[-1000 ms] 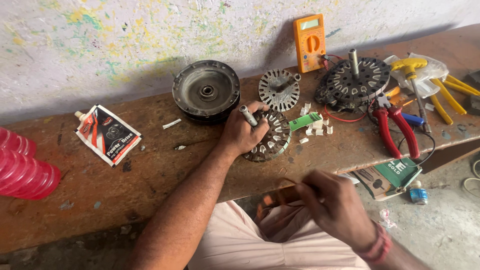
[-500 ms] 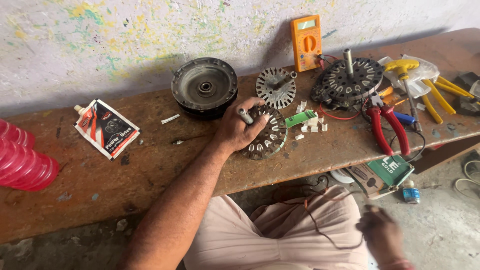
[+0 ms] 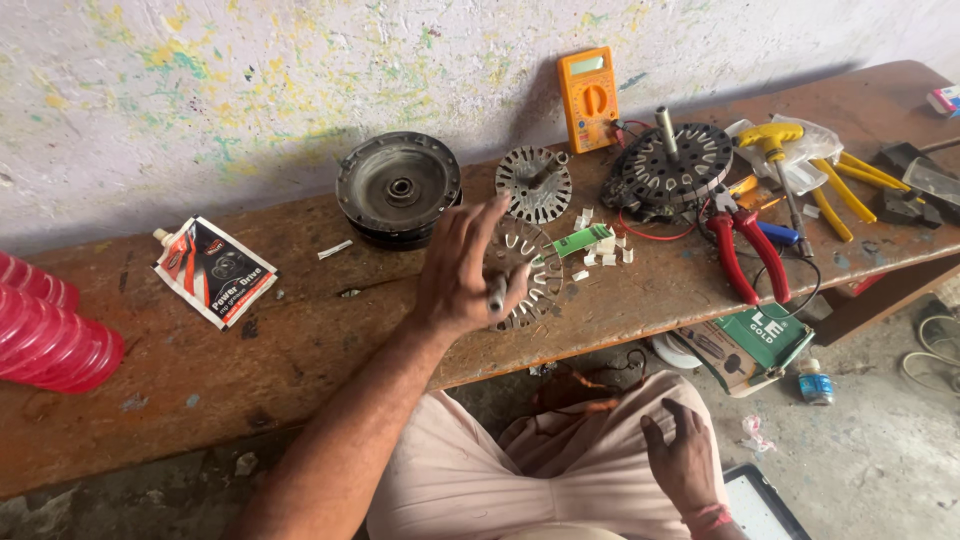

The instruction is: The person inserts small white plastic spacers into the slots of a motor armature while seated at a workbench. They repeatedly pick up spacers and press them into place around the rotor, occasionally rotating the armature to access different slots.

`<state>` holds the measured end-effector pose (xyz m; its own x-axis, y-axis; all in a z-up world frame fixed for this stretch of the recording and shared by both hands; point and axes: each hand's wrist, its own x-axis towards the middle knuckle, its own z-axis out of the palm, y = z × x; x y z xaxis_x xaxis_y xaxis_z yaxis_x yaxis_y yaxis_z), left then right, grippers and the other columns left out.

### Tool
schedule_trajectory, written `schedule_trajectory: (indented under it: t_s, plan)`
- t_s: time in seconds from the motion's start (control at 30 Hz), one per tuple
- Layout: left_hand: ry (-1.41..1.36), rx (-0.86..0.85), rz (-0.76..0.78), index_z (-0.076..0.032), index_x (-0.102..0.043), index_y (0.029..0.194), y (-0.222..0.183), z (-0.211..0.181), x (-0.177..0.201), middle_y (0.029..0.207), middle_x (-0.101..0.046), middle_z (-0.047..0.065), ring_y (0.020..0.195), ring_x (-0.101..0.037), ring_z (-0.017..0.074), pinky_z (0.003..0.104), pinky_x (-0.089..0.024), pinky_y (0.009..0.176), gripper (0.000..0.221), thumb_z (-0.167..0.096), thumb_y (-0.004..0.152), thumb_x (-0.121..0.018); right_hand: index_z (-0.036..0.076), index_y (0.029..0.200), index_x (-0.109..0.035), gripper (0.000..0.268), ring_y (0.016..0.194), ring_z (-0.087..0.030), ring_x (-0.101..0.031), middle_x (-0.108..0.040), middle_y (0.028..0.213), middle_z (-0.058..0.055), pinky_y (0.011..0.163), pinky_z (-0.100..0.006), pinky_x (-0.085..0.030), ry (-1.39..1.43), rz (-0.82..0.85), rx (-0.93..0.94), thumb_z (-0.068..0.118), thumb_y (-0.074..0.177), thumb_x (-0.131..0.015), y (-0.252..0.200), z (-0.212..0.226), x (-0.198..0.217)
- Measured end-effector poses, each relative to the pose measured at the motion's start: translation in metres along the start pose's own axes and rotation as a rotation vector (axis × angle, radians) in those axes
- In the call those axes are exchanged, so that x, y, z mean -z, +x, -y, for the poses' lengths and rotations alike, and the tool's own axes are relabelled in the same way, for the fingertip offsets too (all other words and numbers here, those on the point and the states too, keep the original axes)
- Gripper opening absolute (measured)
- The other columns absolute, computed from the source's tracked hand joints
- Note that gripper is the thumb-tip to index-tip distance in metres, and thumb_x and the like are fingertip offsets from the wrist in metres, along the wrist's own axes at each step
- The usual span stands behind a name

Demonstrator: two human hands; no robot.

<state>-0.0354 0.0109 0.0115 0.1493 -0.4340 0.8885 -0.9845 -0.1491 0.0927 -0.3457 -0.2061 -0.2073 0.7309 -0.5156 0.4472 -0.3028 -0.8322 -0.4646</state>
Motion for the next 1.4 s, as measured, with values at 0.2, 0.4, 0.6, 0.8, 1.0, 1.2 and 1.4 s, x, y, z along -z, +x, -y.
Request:
schedule_trajectory:
  t_s: [0.2,0.4,0.6,0.8,1.0,1.2,1.4]
  plan:
    - [0.108,0.047,-0.001,-0.010,-0.028,0.161,0.003,-0.054,0.023,0.130,-0.055,0.018,0.117,-0.057,0.0305,0.050,-0.050,0.103,0.095,-0.040,0.089,-0.083,0.003,0.128,-0.067,0.047,0.099,-0.021,-0.077,-0.080,0.111,-0.013,0.083,-0.033,-0.059,0.559,0.327,-0.378,0.033,0.091,-0.066,0.022,0.070,0.059]
    - [-0.313,0.265,0.363,-0.009,-0.023,0.166,-0.004,-0.130,0.038,0.140,-0.059,0.018,0.112,-0.057,0.0276,0.045,-0.053,0.100,0.107,-0.047,0.085,-0.082,-0.014,0.148,-0.056,0.060,0.104,-0.020,-0.064,-0.065,0.112,-0.005,0.092,-0.038,-0.055,1.684,0.401,-0.272,0.032,0.109,-0.058,0.054,0.099,0.087]
    - [-0.278,0.254,0.636,-0.014,-0.024,0.169,-0.034,-0.157,0.038,0.126,-0.054,0.019,0.109,-0.057,0.0317,0.051,-0.052,0.098,0.113,-0.060,0.086,-0.085,-0.012,0.130,-0.058,0.050,0.098,-0.024,-0.072,-0.075,0.112,-0.017,0.088,-0.038,-0.057,1.540,0.760,-0.592,0.022,0.094,-0.061,0.038,0.097,0.081]
    - [-0.409,0.387,1.083,-0.016,-0.053,0.152,-0.044,-0.130,0.046,0.107,-0.074,0.012,0.100,-0.072,0.0265,0.041,-0.061,0.096,0.075,-0.053,0.090,-0.074,-0.011,0.119,-0.069,0.039,0.076,-0.021,-0.067,-0.076,0.095,-0.015,0.064,-0.035,-0.053,1.212,0.625,-0.957,0.020,0.097,-0.065,0.005,0.041,0.030]
    - [-0.335,0.632,0.480,-0.007,-0.068,0.111,-0.024,-0.055,0.068,0.091,-0.074,0.006,0.077,-0.071,0.0158,0.032,-0.061,0.070,0.033,-0.034,0.094,-0.077,-0.013,0.104,-0.067,0.031,0.065,-0.028,-0.070,-0.073,0.083,-0.020,0.057,-0.039,-0.060,0.916,0.536,-1.063,0.015,0.092,-0.071,0.004,-0.031,-0.054]
    - [-0.379,0.805,0.445,-0.005,-0.068,0.088,-0.026,-0.049,0.066,0.071,-0.068,0.002,0.062,-0.064,0.0117,0.030,-0.053,0.058,0.024,-0.025,0.089,-0.079,-0.005,0.099,-0.065,0.020,0.068,-0.026,-0.069,-0.068,0.084,-0.012,0.053,-0.037,-0.061,1.002,0.310,-1.083,0.009,0.087,-0.071,0.039,-0.049,-0.134]
    - [-0.372,0.822,0.424,-0.004,-0.069,0.089,-0.019,-0.050,0.070,0.072,-0.070,0.003,0.060,-0.065,0.0107,0.029,-0.054,0.056,0.022,-0.025,0.089,-0.078,0.000,0.100,-0.070,0.021,0.081,-0.029,-0.072,-0.073,0.090,-0.012,0.066,-0.042,-0.061,0.046,0.693,-0.410,0.018,0.088,-0.072,0.078,-0.042,-0.173]
